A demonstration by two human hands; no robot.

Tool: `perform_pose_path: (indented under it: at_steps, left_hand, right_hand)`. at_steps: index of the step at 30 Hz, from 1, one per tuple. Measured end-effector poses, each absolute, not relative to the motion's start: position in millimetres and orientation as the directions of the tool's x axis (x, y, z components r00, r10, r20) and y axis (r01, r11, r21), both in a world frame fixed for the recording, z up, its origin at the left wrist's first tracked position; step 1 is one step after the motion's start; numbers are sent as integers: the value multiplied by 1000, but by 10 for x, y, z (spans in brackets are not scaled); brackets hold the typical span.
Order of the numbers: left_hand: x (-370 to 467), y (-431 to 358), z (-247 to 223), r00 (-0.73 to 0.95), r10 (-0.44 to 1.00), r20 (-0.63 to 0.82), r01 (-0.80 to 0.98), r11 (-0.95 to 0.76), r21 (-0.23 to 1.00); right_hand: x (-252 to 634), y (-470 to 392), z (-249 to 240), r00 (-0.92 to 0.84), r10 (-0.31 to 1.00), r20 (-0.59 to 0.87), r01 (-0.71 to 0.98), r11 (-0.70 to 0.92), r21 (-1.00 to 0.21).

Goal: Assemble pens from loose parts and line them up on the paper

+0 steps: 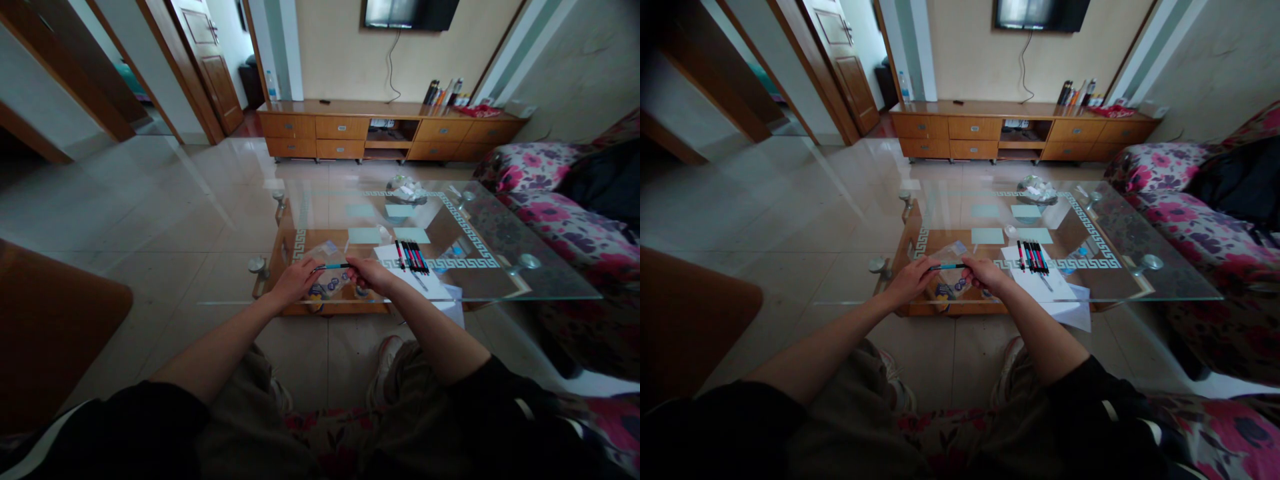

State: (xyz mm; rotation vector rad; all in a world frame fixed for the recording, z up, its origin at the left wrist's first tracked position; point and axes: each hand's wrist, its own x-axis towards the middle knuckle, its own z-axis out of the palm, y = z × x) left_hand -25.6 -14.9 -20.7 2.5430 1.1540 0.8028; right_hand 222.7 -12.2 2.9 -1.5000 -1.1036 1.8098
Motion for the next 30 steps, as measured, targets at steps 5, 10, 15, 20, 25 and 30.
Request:
perform_pose_path:
  at_steps: [5,10,15,20,25,30]
  left_hand:
    - [-273,-131,-210,540,737,407,591,-676,440]
    - [-275,-121,-193,534,742,406,587,-671,453]
    - [-277,-106,-210,536,751,385,595,-660,458]
    - [-278,-109,-222,551,753,359,637,-657,402]
    - [-243,-156,-190,665,670,330,627,-741,243]
    - [-186,-190,-193,696,642,323,620,-764,182]
  right_hand:
    - [2223,-142,26,-304,822,-482,7,-504,-864]
    - [2231,-140,18,-319,822,-472,-15,-502,-865]
    - [2241,-117,-35,-317,839,-443,-40,-479,-877]
    - [2212,-110,-70,-278,889,-363,29,-369,-929]
    - [2183,-124,-94,-291,860,-420,118,-403,-907]
    - [2167,-149,-93,-341,796,-499,189,-462,-866]
